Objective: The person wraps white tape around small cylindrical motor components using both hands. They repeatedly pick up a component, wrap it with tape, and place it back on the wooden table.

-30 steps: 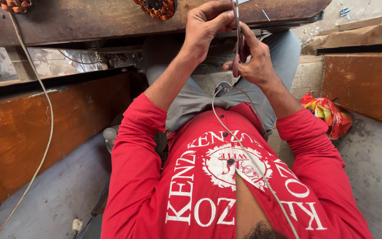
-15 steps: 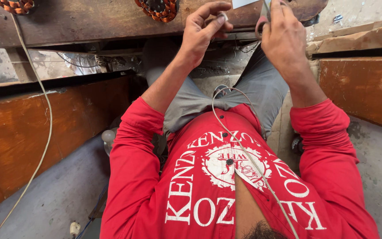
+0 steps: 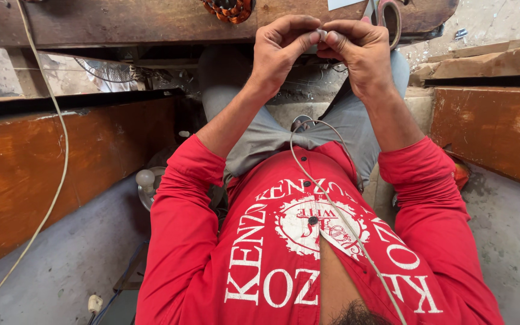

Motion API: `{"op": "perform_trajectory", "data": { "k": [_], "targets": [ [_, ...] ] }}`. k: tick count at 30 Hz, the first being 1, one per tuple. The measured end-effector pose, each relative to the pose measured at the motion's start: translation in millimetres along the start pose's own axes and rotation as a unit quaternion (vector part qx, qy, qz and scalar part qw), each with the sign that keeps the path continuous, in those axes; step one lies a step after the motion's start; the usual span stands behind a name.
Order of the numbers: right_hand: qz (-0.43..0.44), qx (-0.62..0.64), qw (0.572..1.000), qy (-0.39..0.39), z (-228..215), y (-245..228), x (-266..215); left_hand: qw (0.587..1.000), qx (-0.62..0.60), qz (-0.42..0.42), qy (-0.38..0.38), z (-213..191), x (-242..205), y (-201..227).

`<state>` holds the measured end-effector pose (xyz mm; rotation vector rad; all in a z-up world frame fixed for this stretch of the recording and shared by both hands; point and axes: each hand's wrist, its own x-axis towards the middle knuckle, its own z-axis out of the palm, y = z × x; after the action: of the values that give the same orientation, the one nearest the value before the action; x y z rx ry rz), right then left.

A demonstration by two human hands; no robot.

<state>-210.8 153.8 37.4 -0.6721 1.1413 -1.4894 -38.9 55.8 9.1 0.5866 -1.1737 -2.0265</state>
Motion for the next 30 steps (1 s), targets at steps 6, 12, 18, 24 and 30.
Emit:
{"op": "perform_trajectory", "data": {
  "k": [6,12,18,24,30],
  "targets": [
    [-0.039,-0.031,0.999,-0.005,-0.5,4.9,-3.9,0.999,0.006,0.042,0.001,3.5,-3.0,-5.6],
    [-0.066,-0.043,0.997,0.025,3.2,12.0,-6.7,0.996,0.051,0.066,-0.018,8.4,-7.6,-3.8],
    [-0.177,-0.215,0.958,0.064,22.8,13.3,-16.9,0.982,0.144,0.117,0.036,18.2,-19.1,3.4],
    [-0.198,-0.316,0.927,0.048,36.6,4.8,-26.4,0.98,0.162,0.097,0.056,20.3,-22.8,13.7],
    [-0.134,-0.208,0.967,0.067,21.4,3.9,-17.2,0.769,0.522,0.338,0.149,-39.2,-1.1,42.3]
  ]
}}
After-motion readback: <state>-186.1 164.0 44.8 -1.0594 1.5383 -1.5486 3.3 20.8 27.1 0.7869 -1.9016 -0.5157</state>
